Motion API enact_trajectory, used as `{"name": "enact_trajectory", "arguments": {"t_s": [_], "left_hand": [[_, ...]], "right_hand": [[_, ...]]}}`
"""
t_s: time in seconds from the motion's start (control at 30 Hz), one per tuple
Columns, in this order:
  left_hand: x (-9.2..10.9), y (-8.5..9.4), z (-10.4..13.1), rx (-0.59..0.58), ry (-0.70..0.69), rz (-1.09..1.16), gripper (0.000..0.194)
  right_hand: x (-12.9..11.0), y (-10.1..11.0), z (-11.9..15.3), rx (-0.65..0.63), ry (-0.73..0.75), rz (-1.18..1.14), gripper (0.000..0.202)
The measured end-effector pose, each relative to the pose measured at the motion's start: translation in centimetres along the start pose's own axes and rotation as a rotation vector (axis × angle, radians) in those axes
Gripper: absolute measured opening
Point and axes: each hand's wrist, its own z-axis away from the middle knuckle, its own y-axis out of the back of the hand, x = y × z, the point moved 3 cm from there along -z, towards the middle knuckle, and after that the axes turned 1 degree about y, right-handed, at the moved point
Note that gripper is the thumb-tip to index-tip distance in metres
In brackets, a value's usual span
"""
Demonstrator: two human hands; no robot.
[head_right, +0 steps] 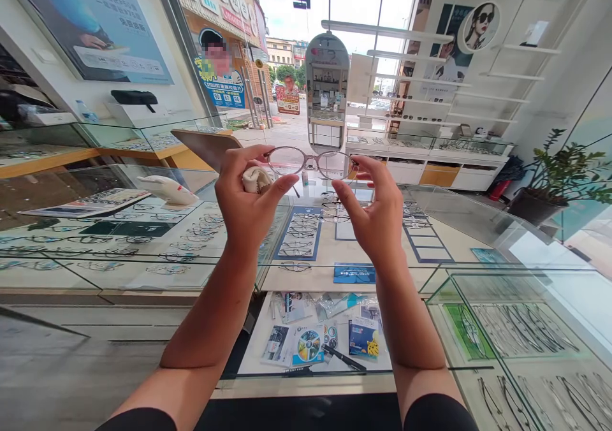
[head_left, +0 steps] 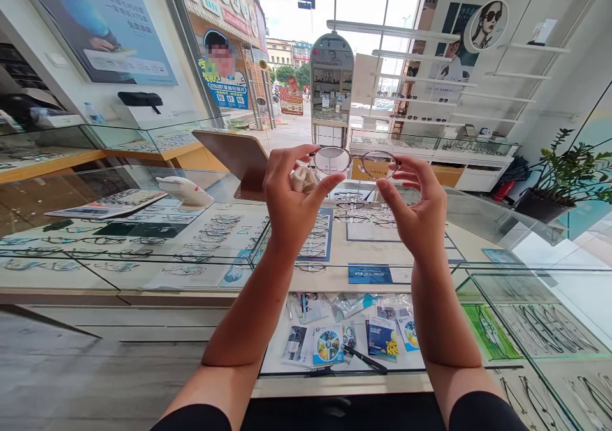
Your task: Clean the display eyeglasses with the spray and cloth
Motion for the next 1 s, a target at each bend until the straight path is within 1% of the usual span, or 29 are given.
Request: {"name": "enact_trajectory", "arguments": {"t_s": [0.2,0.3,0.47,0.53,0.63,0.7,0.8,0.93,1.0], "left_hand": [[-0.5,-1.0,0.7,0.108,0.051,0.073,0.056],[-0.3,-1.1,0.9,0.141,0.079,0.080,0.056],[0.4,-1.1,1.0,0.118,0.071,0.079,0.043],[0.6,-1.1,0.9,0.117,0.056,0.072,0.041],[1.0,-1.1,1.0,0.129,0.037,0.049,0.045],[1.2,-1.1,1.1,0.157,-0.002,0.038,0.047],[0.9,-1.2,1.2,0.174,-0.032,0.026,0.049],[0.0,-1.4,1.4,0.129,-0.036,0.000,0.057],[-0.1,-1.4,1.5,0.118,-0.026,-0.010,0.058]], "right_hand": [[-0.3,-0.1,0.2,0.041,0.022,0.037,0.036],[-0.4,-0.2,0.3,0.049,0.006,0.042,0.038],[-0.1,-0.2,0.2,0.051,-0.026,0.011,0.038],[0.1,-0.3,0.2,0.039,-0.045,-0.009,0.038],[0.8,-0.5,0.0,0.001,-0.086,-0.034,0.041],[1.1,-0.6,-0.1,-0.027,-0.106,-0.040,0.043],[1.5,-0.7,-0.1,-0.051,-0.122,-0.028,0.044],[1.7,-0.8,-0.1,-0.059,-0.133,-0.019,0.045],[1.8,-0.8,-0.1,-0.065,-0.141,-0.022,0.045]]}}
